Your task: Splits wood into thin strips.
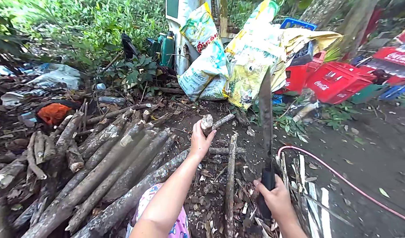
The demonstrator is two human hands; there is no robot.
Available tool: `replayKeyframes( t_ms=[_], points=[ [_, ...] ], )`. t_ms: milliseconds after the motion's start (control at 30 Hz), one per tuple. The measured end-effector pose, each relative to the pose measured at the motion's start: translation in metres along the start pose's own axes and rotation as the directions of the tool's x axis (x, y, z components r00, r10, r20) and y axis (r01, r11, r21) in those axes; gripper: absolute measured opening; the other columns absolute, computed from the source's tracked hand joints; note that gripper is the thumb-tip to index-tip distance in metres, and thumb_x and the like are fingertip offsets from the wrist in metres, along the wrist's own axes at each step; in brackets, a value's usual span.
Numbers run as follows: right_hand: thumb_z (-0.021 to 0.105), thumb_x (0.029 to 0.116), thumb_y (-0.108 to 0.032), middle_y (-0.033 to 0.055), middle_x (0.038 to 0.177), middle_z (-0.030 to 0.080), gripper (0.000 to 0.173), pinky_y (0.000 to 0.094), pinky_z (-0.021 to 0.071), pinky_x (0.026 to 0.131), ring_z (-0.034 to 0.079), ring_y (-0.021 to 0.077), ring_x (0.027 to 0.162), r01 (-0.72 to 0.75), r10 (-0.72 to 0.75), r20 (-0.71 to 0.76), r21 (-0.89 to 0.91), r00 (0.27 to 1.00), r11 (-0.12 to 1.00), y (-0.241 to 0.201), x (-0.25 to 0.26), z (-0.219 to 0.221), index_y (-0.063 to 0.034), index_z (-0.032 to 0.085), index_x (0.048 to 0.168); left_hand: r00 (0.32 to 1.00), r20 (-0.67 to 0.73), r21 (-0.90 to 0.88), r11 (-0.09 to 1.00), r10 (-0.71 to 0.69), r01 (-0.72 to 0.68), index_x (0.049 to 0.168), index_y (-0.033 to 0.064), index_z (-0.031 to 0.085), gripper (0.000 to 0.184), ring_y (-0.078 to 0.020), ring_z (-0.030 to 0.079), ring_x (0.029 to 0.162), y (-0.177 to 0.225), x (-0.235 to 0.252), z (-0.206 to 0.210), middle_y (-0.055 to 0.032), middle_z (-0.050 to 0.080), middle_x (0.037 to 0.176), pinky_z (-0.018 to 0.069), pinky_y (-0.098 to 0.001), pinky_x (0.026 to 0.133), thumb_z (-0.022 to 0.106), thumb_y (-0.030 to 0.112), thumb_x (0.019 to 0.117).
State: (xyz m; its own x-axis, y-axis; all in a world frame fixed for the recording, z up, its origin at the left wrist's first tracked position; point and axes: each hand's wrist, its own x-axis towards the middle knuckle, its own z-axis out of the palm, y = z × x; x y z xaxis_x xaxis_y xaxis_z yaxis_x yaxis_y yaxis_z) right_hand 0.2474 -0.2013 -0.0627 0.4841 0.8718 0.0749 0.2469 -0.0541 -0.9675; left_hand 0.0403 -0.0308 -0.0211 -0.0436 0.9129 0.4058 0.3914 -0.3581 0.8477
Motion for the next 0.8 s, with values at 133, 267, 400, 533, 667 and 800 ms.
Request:
replayKeyframes(
  t_ms=[133, 267, 400, 533, 667, 800],
  points=[
    [0.067, 0.0718, -0.007, -0.0064, 0.072, 0.061, 0.049, 0.0194, 0.0555, 0.053, 0.061, 0.0019, 0.054, 0.035, -0.034, -0.009, 0.12, 0.999, 0.992, -0.01, -0.005, -0.019, 0.0022, 0.052, 0.117, 0.991, 0.086, -0.037, 0.994, 0.102, -0.099, 0.133, -0.0143, 0.056, 0.06, -0.0378, 0.064, 0.118, 0.002, 0.009, 0.003, -0.0311, 0.061, 0.127, 0.0508, -0.0474, 0.105, 0.083, 0.014, 0.0865],
    [0.067, 0.069, -0.009, -0.0075, 0.07, 0.063, 0.041, 0.0208, 0.0555, 0.051, 0.062, 0.003, 0.053, 0.007, -0.009, 0.02, 0.099, 1.0, 0.995, -0.003, -0.015, -0.03, -0.0024, 0.057, 0.109, 0.952, 0.242, -0.129, 0.979, 0.187, -0.16, 0.126, -0.014, 0.06, 0.056, -0.0328, 0.066, 0.116, -0.007, 0.027, -0.003, -0.0283, 0.065, 0.124, 0.0515, -0.0461, 0.105, 0.086, 0.006, 0.081],
    [0.066, 0.0692, -0.008, -0.0053, 0.072, 0.064, 0.042, 0.0214, 0.0559, 0.053, 0.062, 0.0034, 0.055, -0.008, 0.003, 0.055, 0.074, 0.998, 0.997, -0.001, -0.019, -0.035, 0.0, 0.057, 0.109, 0.935, 0.298, -0.189, 0.972, 0.193, -0.141, 0.121, -0.013, 0.061, 0.05, -0.0243, 0.071, 0.105, 0.001, 0.031, -0.011, -0.0229, 0.07, 0.114, 0.0557, -0.0406, 0.099, 0.085, 0.002, 0.0794],
    [0.068, 0.07, -0.013, -0.004, 0.077, 0.065, 0.045, 0.0225, 0.0575, 0.056, 0.064, 0.0029, 0.06, 0.055, -0.057, 0.046, 0.048, 0.997, 0.997, -0.001, -0.018, -0.041, 0.0016, 0.06, 0.111, 0.916, 0.334, -0.3, 0.947, 0.22, -0.118, 0.132, -0.0085, 0.056, 0.059, -0.0165, 0.072, 0.1, 0.009, 0.03, -0.015, -0.0154, 0.072, 0.113, 0.0592, -0.0366, 0.094, 0.08, -0.004, 0.0779],
    [0.068, 0.0718, -0.011, -0.005, 0.08, 0.065, 0.045, 0.0221, 0.0585, 0.06, 0.065, 0.0025, 0.064, 0.055, -0.058, 0.059, 0.06, 0.997, 0.997, -0.004, -0.02, -0.048, 0.0002, 0.059, 0.114, 0.972, 0.223, -0.242, 0.97, 0.069, -0.013, 0.14, -0.0057, 0.049, 0.062, -0.02, 0.07, 0.107, -0.026, 0.037, -0.006, -0.0191, 0.068, 0.122, 0.0581, -0.0399, 0.097, 0.078, 0.005, 0.0865],
    [0.067, 0.0728, -0.009, -0.0062, 0.079, 0.063, 0.041, 0.0202, 0.0581, 0.06, 0.064, 0.0015, 0.063, 0.009, -0.014, 0.067, 0.078, 0.998, 0.997, -0.004, -0.022, -0.052, -0.0011, 0.058, 0.113, 0.991, 0.051, -0.172, 0.976, -0.128, 0.135, 0.146, -0.005, 0.042, 0.067, -0.0258, 0.063, 0.123, -0.042, 0.049, -0.02, -0.0232, 0.061, 0.135, 0.0511, -0.0431, 0.108, 0.077, 0.009, 0.0903]
  ],
)
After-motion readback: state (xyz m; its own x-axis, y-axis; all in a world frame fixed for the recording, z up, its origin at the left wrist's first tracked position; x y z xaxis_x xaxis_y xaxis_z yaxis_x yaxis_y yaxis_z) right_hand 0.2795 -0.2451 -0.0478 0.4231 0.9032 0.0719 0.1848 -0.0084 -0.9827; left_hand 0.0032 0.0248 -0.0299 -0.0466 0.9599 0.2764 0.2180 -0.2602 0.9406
